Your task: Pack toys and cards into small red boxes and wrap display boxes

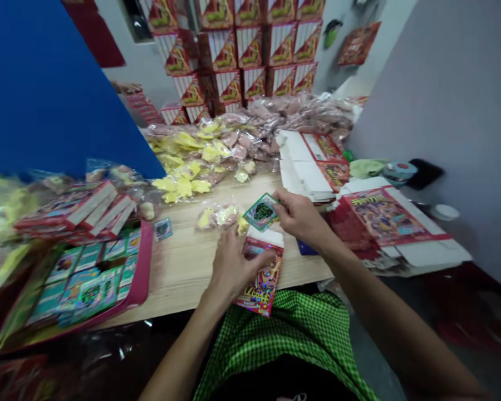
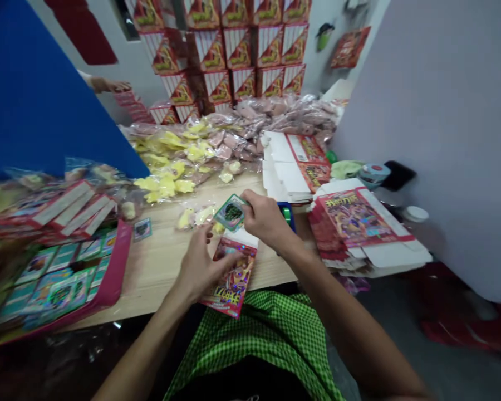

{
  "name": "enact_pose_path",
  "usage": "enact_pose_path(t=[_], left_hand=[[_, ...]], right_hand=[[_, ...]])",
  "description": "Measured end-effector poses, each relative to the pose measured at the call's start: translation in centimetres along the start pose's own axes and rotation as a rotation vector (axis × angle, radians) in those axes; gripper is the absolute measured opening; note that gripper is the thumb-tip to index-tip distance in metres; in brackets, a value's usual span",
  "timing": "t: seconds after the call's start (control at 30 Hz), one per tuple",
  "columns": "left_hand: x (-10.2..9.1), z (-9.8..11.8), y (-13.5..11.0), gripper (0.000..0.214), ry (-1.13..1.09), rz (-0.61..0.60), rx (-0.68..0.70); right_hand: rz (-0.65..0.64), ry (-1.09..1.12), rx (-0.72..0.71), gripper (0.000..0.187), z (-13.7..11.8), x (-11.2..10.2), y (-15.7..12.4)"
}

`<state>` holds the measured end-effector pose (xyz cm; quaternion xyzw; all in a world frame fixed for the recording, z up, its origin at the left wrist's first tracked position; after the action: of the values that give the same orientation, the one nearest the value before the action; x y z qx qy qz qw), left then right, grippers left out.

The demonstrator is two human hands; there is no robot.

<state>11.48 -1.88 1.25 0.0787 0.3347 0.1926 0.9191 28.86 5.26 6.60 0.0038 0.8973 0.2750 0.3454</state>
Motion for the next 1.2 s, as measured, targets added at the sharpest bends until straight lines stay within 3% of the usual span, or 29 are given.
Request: enact_pose_path(t=[0.1,0.17,0.3,0.43,0.57,0.67,0.73,0.8,0.93,1.03,1.1,1.17,1.2], left_hand=[[3.5,0.3,-1.5,0.112,0.249,-0.19,0.015],[4.5,0.4,-2.0,0.114,0.257,-0.194,0.038],[3.4,0.5,-2.0,0.126,0.026,0.016,0.234],[1.3,0.5,-1.6,0.128,-0.024,0.209,0.456],[0.3,-0.1,-1.4,0.125,-0.02,0.416,0.597],[-0.1,-0.9,-1.6,0.124,-0.083,0.53,0.662],[-0.3,-1.5,-1.7,0.126,-0.13,0.567,0.657],[-0.5,-2.0,-1.8,0.127,-0.131,0.596,0.599],[-1.1,-2.7,-2.0,0.116,-0.049,0.66,0.496],[-1.4,-3.2,-2.6,0.107,-0.063,0.657,0.474],[-1.6,-3.7,-3.1,0.075,-0.145,0.627,0.394],[-2.0,-4.1,-3.5,0.032,-0.253,0.594,0.254],[-2.2,-4.2,-3.6,0.027,-0.317,0.584,0.172]], right_hand=[[0.091,-0.187,0.018,0.014,2.3,-0.9,-0.2],[0.078,-0.217,0.034,0.02,2.8,-0.7,-0.7],[0.112,-0.15,0.013,0.027,1.6,-0.1,-1.5],[0.134,0.005,-0.244,0.016,-1.6,-0.7,-1.5],[0.24,0.053,-0.416,0.016,-4.3,-1.8,-1.2],[0.233,0.03,-0.621,0.018,-6.0,-1.6,-1.7],[0.176,-0.043,-0.776,0.018,-6.8,-0.9,-2.3],[0.109,-0.144,-0.812,0.019,-7.1,-0.4,-2.8],[-0.024,-0.155,-0.666,0.022,-6.0,0.1,-4.2],[0.046,0.039,-0.528,0.038,-4.3,1.0,-6.0],[0.117,0.142,-0.463,0.039,-3.2,2.2,-7.2],[0.177,0.177,-0.485,0.036,-2.6,3.4,-7.9],[0.208,0.174,-0.516,0.036,-2.5,3.9,-8.0]])
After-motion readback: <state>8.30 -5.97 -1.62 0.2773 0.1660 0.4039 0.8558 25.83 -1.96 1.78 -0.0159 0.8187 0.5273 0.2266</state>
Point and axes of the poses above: each hand's wrist, its own y-axis towards the middle knuckle, its own x-axis out of the palm, z = x × y, the point moved 2 cm from there along y, towards the middle knuckle, and after that the axes turned 13 degrees about z, right-handed, at the moved point
